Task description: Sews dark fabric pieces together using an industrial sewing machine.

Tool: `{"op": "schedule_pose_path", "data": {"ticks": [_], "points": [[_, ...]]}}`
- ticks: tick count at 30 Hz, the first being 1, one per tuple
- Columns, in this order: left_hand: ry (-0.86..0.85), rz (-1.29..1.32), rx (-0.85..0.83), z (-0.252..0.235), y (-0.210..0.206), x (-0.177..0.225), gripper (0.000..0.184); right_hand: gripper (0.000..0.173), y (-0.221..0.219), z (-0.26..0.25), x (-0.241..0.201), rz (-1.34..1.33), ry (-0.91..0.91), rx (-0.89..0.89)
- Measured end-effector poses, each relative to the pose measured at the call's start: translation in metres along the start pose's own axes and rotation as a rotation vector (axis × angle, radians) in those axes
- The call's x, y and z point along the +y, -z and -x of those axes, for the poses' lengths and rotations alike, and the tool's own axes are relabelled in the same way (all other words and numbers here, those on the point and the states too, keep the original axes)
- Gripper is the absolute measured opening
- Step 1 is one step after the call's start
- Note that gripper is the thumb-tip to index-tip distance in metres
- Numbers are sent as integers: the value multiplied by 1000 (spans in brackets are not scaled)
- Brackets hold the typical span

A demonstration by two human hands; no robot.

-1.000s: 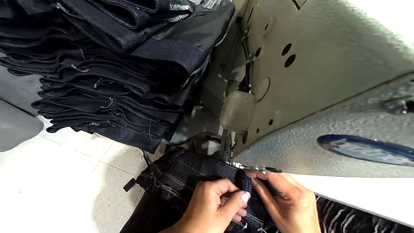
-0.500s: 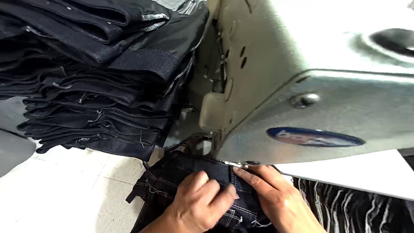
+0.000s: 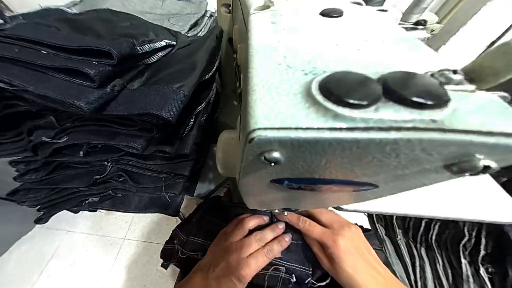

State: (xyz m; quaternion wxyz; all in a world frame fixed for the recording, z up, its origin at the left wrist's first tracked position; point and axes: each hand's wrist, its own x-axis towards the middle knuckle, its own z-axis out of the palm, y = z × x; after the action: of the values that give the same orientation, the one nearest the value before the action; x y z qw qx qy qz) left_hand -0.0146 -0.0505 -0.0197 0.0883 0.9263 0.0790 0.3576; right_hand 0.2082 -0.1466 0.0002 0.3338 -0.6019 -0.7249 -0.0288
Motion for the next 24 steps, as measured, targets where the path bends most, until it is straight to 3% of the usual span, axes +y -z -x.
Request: {"op": "schedule_pose_path", "data": {"ticks": [2, 5, 11, 24], "points": [[102, 68, 35, 1, -2, 0, 25, 28, -2, 7, 13, -392, -141, -31], [166, 145, 53, 0, -1, -3, 26, 38, -11, 17, 23, -595, -370, -32], [221, 130, 59, -8, 0, 3, 25, 37, -14, 4, 24, -449, -353, 127], [234, 132, -3, -7, 5, 5, 24, 39, -6, 9, 24, -391, -317, 73]]}}
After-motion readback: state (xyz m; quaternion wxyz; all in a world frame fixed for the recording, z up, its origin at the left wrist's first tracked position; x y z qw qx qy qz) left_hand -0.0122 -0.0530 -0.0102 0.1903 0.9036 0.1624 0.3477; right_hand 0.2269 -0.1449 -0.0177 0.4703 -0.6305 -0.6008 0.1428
